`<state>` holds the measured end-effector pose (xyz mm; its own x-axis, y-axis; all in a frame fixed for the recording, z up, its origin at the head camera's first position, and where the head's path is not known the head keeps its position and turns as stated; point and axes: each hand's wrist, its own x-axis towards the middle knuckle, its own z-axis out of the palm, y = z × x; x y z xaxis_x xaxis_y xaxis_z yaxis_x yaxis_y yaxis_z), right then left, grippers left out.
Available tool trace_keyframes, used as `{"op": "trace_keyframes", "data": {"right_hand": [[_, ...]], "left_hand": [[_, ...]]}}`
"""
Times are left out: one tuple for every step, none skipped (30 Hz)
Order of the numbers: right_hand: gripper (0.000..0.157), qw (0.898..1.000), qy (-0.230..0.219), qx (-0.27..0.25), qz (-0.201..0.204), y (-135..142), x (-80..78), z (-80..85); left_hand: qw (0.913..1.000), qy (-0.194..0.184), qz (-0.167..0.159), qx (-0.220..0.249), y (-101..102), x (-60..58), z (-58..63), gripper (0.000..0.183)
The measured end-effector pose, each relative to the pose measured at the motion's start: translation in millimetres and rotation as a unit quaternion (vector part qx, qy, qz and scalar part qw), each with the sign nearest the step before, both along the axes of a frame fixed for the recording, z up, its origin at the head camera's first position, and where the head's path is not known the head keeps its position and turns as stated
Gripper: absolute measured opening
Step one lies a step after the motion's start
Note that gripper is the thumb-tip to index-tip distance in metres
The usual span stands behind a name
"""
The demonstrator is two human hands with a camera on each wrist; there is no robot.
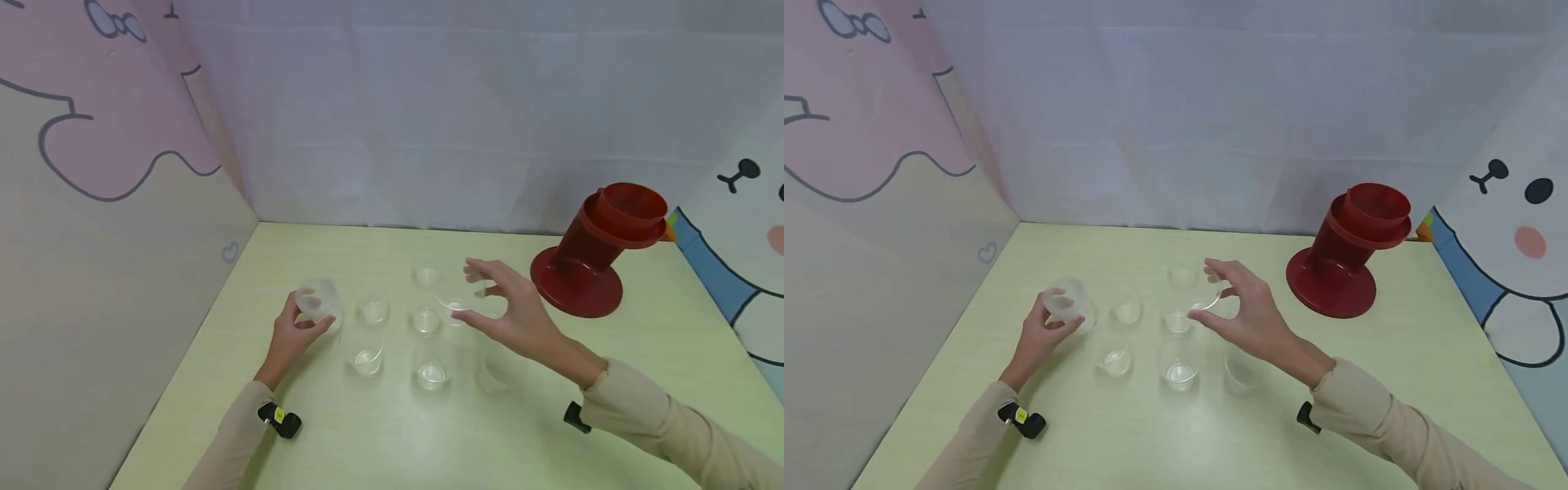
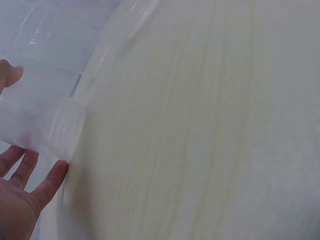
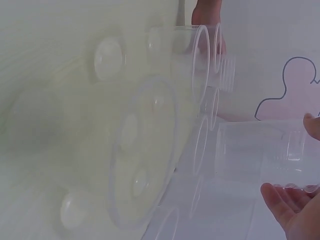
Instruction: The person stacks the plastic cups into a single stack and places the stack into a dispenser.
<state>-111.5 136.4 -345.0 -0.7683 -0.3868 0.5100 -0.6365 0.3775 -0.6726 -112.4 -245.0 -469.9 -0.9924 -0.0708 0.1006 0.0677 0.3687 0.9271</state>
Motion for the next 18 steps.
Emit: {"op": "trace_keyframes", "data": {"right_hand": [[0.073,1.0,0.0,0.0,0.001,-0.9,-0.4,-0.1],[0.073,1.0,-0.001,0.001,0.002,-1.9,-0.7,-0.3],[0.072,1.0,-0.001,0.001,0.002,-3.0,-1.0,-0.4],[0.072,1.0,-0.003,0.002,0.001,-4.1,-1.4,-0.6],[0.072,1.0,-0.004,0.003,0.0,-5.3,-1.8,-0.7],[0.072,1.0,-0.006,0.004,-0.002,-6.4,-2.3,-0.9],[0.072,1.0,-0.008,0.006,-0.003,-7.4,-2.7,-1.2],[0.072,1.0,-0.009,0.007,-0.004,-8.4,-3.1,-1.3],[0.073,1.0,-0.013,0.007,-0.004,-9.5,-3.5,-1.4],[0.073,1.0,-0.015,0.008,-0.004,-10.5,-3.8,-1.2],[0.073,1.0,-0.017,0.008,-0.003,-11.3,-4.3,-1.4],[0.073,1.0,-0.019,0.007,-0.002,-12.2,-4.8,-1.3],[0.073,1.0,-0.021,0.007,-0.001,-13.0,-5.2,-1.2],[0.072,1.0,-0.022,0.006,0.001,-13.9,-5.7,-0.9],[0.072,1.0,-0.025,0.007,0.002,-14.8,-5.9,-0.4],[0.072,1.0,-0.027,0.008,0.003,-15.3,-6.0,-0.1],[0.072,1.0,-0.029,0.009,0.004,-15.9,-6.3,-0.1],[0.071,0.999,-0.032,0.009,0.006,-16.6,-6.3,0.4]], "left_hand": [[1.0,0.001,0.0,0.001,-1.8,-2.1,-4.7,0.067],[1.0,0.004,-0.001,-0.003,-2.1,-2.5,-6.1,0.067],[1.0,0.007,-0.001,-0.006,-2.2,-2.9,-7.0,0.067],[0.9999,0.008,-0.002,-0.006,-2.4,-3.2,-7.7,0.067],[0.9999,0.011,-0.002,-0.006,-2.4,-3.4,-8.0,0.067],[0.9999,0.013,-0.002,-0.006,-2.2,-3.5,-8.1,0.067],[0.9999,0.014,-0.002,-0.005,-2.1,-3.7,-8.2,0.066],[0.9999,0.016,-0.001,-0.005,-1.9,-3.8,-8.2,0.066],[0.9999,0.016,0.0,-0.004,-1.8,-4.0,-8.2,0.066],[0.9999,0.017,0.0,-0.003,-1.7,-4.0,-8.2,0.066],[0.9998,0.017,0.0,-0.004,-1.6,-3.9,-8.3,0.066],[0.9998,0.017,0.0,-0.004,-1.6,-3.9,-8.5,0.067],[0.9999,0.017,0.001,-0.004,-1.7,-3.7,-8.7,0.067],[0.9998,0.017,0.001,-0.004,-1.8,-3.5,-8.8,0.067],[0.9998,0.017,0.001,-0.004,-1.8,-3.3,-8.9,0.067],[0.9999,0.016,0.002,-0.004,-1.8,-3.0,-9.0,0.067],[0.9999,0.016,0.001,-0.006,-1.8,-2.7,-9.0,0.067],[0.9999,0.014,0.001,-0.004,-1.7,-2.5,-8.9,0.067]]}}
